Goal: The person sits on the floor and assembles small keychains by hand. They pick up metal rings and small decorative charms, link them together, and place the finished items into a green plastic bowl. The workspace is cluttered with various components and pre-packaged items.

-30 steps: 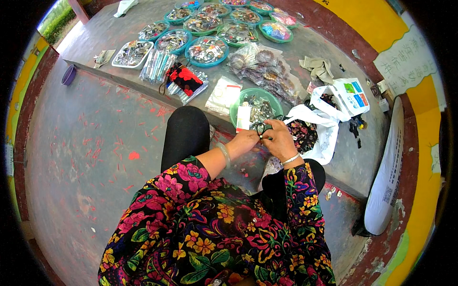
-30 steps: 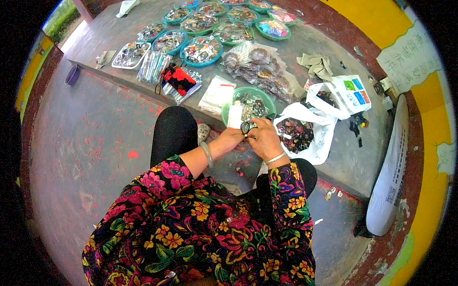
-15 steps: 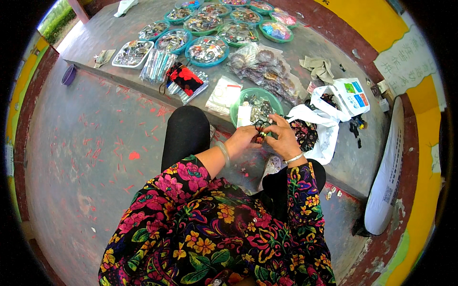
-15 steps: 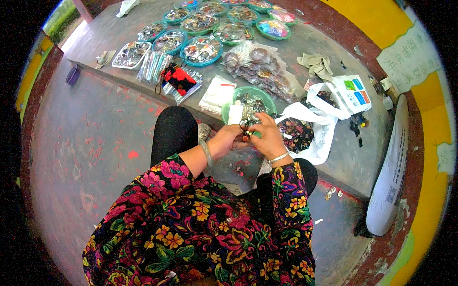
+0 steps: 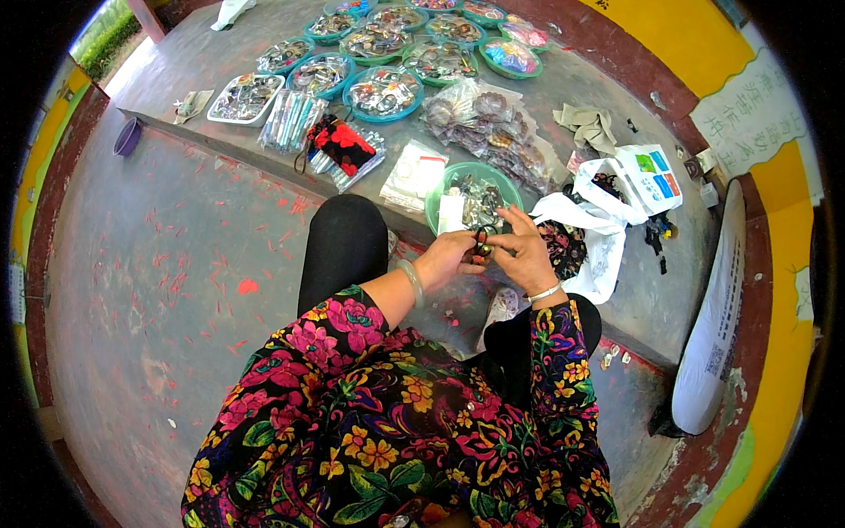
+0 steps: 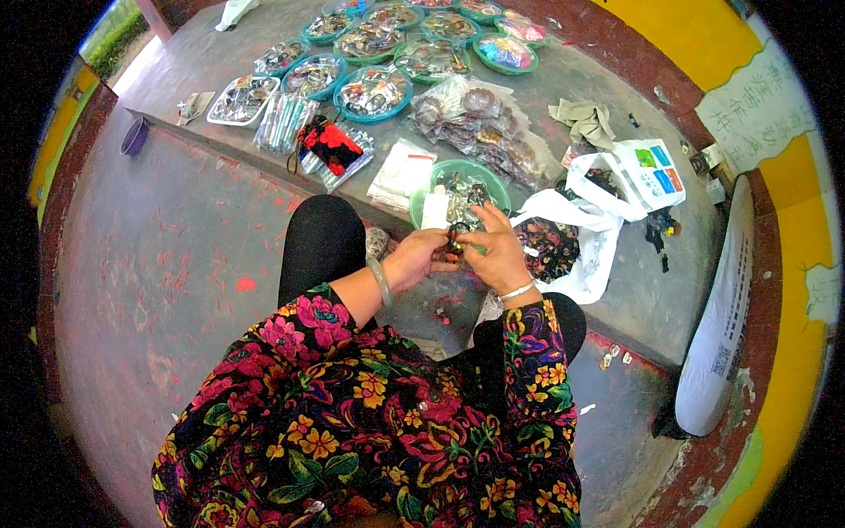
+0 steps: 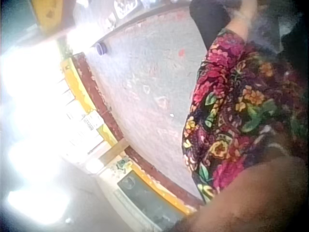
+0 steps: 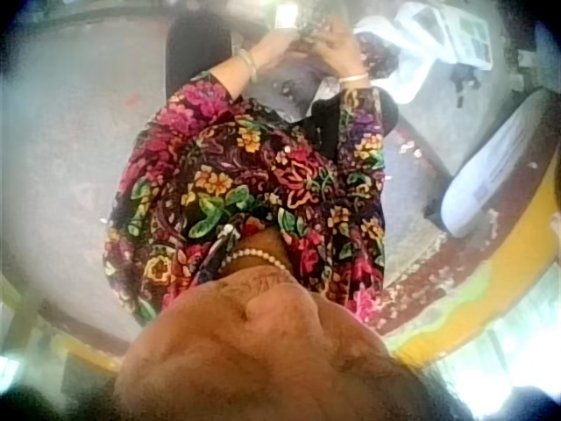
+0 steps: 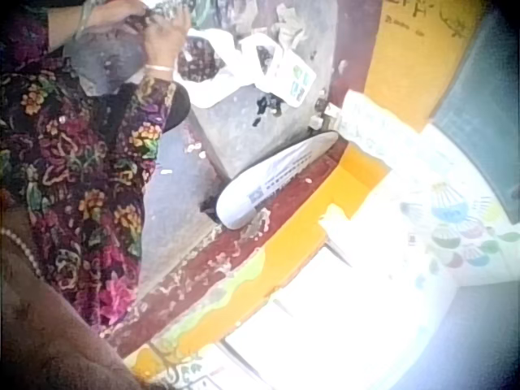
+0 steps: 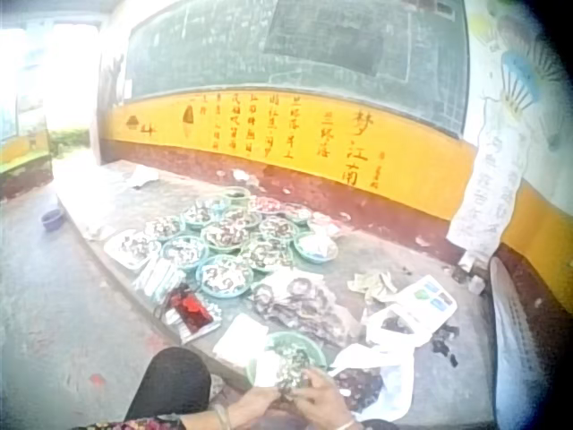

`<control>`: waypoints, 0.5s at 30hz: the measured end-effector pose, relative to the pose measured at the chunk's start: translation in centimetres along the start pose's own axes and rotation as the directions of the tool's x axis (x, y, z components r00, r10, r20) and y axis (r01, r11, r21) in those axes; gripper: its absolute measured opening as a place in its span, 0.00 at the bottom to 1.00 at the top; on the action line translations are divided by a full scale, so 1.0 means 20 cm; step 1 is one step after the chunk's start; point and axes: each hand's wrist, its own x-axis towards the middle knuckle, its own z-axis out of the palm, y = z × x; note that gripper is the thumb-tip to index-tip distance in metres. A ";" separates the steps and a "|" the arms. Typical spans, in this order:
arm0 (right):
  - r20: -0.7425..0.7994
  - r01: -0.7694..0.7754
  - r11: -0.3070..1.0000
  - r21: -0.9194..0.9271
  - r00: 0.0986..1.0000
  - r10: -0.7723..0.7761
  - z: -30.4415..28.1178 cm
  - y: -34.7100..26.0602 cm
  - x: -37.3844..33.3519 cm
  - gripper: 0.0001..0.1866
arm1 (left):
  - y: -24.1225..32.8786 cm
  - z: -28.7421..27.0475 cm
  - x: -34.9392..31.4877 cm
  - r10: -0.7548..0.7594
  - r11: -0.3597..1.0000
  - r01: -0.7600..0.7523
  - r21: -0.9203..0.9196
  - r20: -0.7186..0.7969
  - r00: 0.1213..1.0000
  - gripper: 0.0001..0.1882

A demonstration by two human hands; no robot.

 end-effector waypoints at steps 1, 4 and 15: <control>0.009 0.005 1.000 -0.009 1.000 -0.004 0.00 -0.01 0.00 0.11 | 0.00 0.00 0.00 -0.004 1.000 0.004 -0.017 -0.004 1.000 0.14; 0.015 0.031 0.999 -0.026 0.999 -0.030 -0.01 -0.02 0.00 0.11 | -0.01 -0.01 0.00 -0.006 1.000 0.006 -0.020 0.010 1.000 0.13; 0.156 0.085 0.991 -0.105 0.985 -0.068 -0.01 -0.02 -0.01 0.14 | -0.03 -0.02 0.02 0.081 0.969 -0.088 0.231 0.039 0.996 0.16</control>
